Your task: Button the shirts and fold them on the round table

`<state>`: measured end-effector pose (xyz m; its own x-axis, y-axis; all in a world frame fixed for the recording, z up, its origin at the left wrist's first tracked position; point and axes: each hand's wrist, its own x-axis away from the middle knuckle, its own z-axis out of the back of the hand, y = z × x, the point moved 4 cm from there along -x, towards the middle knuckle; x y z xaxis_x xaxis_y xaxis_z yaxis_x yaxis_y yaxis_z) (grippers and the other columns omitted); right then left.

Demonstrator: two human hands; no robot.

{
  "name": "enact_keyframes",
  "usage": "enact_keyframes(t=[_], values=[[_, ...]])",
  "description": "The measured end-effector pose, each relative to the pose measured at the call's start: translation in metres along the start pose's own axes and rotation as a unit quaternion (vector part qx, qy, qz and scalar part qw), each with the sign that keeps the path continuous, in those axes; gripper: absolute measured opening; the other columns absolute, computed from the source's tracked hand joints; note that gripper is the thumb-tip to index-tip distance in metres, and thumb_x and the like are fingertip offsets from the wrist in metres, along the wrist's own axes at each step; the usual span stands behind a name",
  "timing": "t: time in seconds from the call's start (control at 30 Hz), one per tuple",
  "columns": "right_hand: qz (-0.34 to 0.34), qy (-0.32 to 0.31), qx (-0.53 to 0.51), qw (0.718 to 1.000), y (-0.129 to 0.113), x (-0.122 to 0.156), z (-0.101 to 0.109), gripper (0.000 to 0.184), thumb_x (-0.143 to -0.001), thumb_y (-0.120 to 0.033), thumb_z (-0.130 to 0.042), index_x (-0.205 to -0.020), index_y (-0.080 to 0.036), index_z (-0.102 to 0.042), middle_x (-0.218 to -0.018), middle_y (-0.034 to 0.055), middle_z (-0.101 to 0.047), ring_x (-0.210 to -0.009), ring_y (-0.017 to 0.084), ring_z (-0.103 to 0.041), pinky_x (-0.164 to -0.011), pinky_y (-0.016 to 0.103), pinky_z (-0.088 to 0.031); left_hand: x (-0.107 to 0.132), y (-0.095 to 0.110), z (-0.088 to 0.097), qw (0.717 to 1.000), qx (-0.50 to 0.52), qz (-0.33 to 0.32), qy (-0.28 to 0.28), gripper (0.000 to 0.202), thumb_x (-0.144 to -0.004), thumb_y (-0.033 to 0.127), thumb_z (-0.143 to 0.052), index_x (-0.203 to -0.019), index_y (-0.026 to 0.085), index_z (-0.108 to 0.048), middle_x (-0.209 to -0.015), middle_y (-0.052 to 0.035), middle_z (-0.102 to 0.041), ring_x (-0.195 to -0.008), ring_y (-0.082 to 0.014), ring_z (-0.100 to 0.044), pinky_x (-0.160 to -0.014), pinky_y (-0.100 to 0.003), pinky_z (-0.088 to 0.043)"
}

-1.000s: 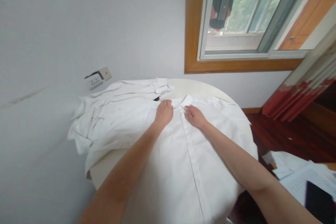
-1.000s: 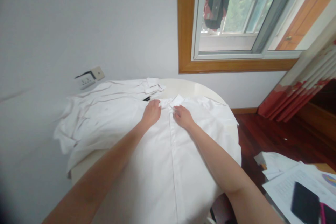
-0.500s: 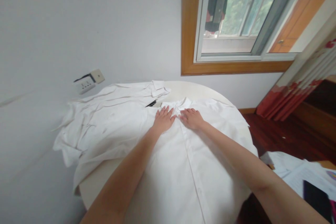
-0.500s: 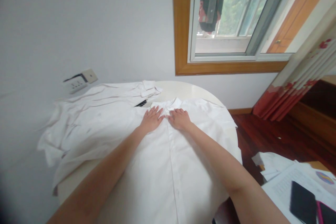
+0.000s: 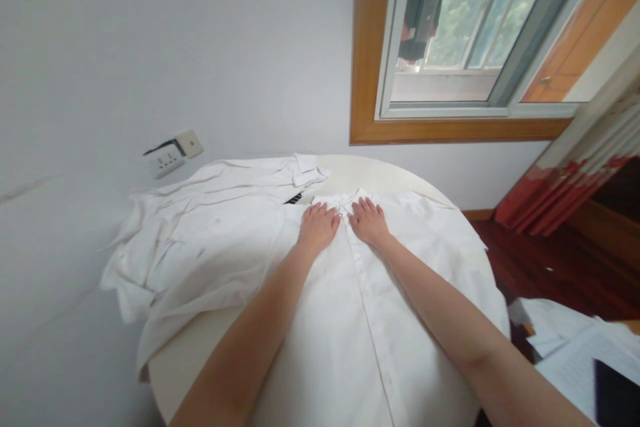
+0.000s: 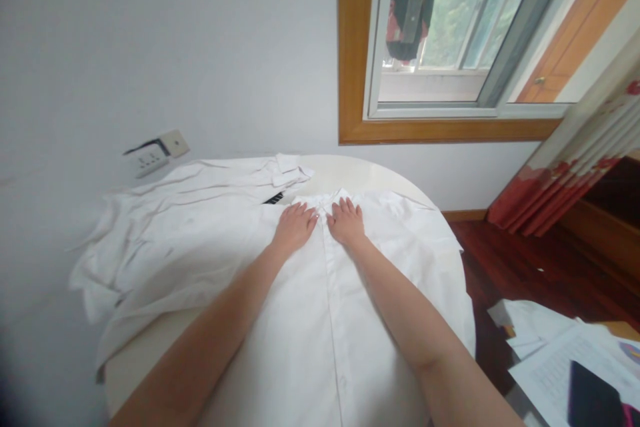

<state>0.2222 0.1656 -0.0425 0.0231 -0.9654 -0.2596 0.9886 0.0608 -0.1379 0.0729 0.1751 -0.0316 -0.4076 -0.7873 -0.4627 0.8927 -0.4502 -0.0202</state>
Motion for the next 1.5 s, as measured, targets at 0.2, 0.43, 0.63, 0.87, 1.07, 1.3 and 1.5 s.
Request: enact_keyframes(t=[0.2,0.43,0.63,0.87,1.07,1.3,1.5], values=[[-0.001,-0.062,-0.011,0.998,0.004,-0.006,-0.008,0.062,-0.095,-0.057,-0.017,-0.148,-0.028,-0.028,-0.157,0.0085,-0.017,-0.145,0.026,-0.011,-0.113,0.052,-0.011,0.002,0.007,0.005,0.996,0.032,-0.083,0.008,0.050,-0.095,0.037,-0.036,-0.140,0.016,-0.041,-0.148,-0.0108,-0.040,-0.140,-0.0228,-0.029,-0.116,-0.041,-0.023],[-0.001,-0.075,-0.012,0.997,0.002,-0.005,-0.006,0.063,-0.094,-0.060,-0.021,-0.149,-0.030,-0.026,-0.157,0.0078,-0.016,-0.144,0.028,-0.010,-0.112,0.056,-0.010,0.004,0.010,-0.009,0.989,0.070,-0.097,-0.089,0.051,-0.097,0.039,-0.027,-0.143,0.017,-0.036,-0.149,-0.0098,-0.037,-0.138,-0.0200,-0.033,-0.115,-0.040,-0.026],[0.003,-0.027,-0.019,0.999,0.017,-0.005,0.002,0.062,-0.096,-0.056,-0.016,-0.146,-0.025,-0.033,-0.154,0.0088,-0.028,-0.142,0.025,-0.021,-0.112,0.051,-0.017,0.003,0.009,-0.009,0.989,0.080,-0.081,-0.092,0.057,-0.097,0.042,-0.028,-0.147,0.014,-0.027,-0.151,-0.0111,-0.034,-0.139,-0.0209,-0.031,-0.115,-0.038,-0.026],[-0.160,-0.059,0.014,0.985,0.098,-0.011,0.006,0.064,-0.095,-0.058,-0.015,-0.146,-0.023,-0.033,-0.155,0.0089,-0.023,-0.142,0.030,-0.018,-0.109,0.063,-0.013,0.002,0.007,-0.013,0.988,0.068,-0.085,-0.108,0.053,-0.097,0.043,-0.026,-0.142,0.017,-0.037,-0.150,-0.0089,-0.036,-0.140,-0.0201,-0.031,-0.115,-0.037,-0.024],[-0.215,-0.077,0.033,0.973,0.127,-0.012,0.008,0.066,-0.092,-0.061,-0.019,-0.148,-0.026,-0.029,-0.156,0.0091,-0.021,-0.142,0.029,-0.017,-0.110,0.061,-0.011,0.004,0.008,-0.010,0.988,0.071,-0.090,-0.102,0.052,-0.097,0.042,-0.026,-0.142,0.019,-0.038,-0.150,-0.0074,-0.036,-0.139,-0.0196,-0.032,-0.115,-0.037,-0.024],[-0.205,0.109,0.095,0.968,0.102,-0.005,0.029,0.057,-0.094,-0.043,-0.030,-0.142,-0.014,-0.039,-0.153,0.0179,-0.026,-0.142,0.035,-0.009,-0.106,0.068,-0.003,0.007,0.000,0.012,0.999,-0.001,0.048,-0.002,0.057,-0.095,0.041,-0.031,-0.143,0.012,-0.036,-0.144,-0.0163,-0.044,-0.134,-0.0289,-0.037,-0.112,-0.045,-0.025],[-0.129,-0.018,0.021,0.991,0.057,-0.010,0.004,0.063,-0.095,-0.056,-0.019,-0.142,-0.020,-0.039,-0.150,0.0154,-0.033,-0.139,0.032,-0.024,-0.107,0.061,-0.018,0.014,-0.019,0.005,0.987,-0.023,0.150,-0.046,0.061,-0.092,0.042,-0.035,-0.131,-0.002,-0.047,-0.139,-0.0268,-0.045,-0.132,-0.0340,-0.039,-0.108,-0.045,-0.031]])
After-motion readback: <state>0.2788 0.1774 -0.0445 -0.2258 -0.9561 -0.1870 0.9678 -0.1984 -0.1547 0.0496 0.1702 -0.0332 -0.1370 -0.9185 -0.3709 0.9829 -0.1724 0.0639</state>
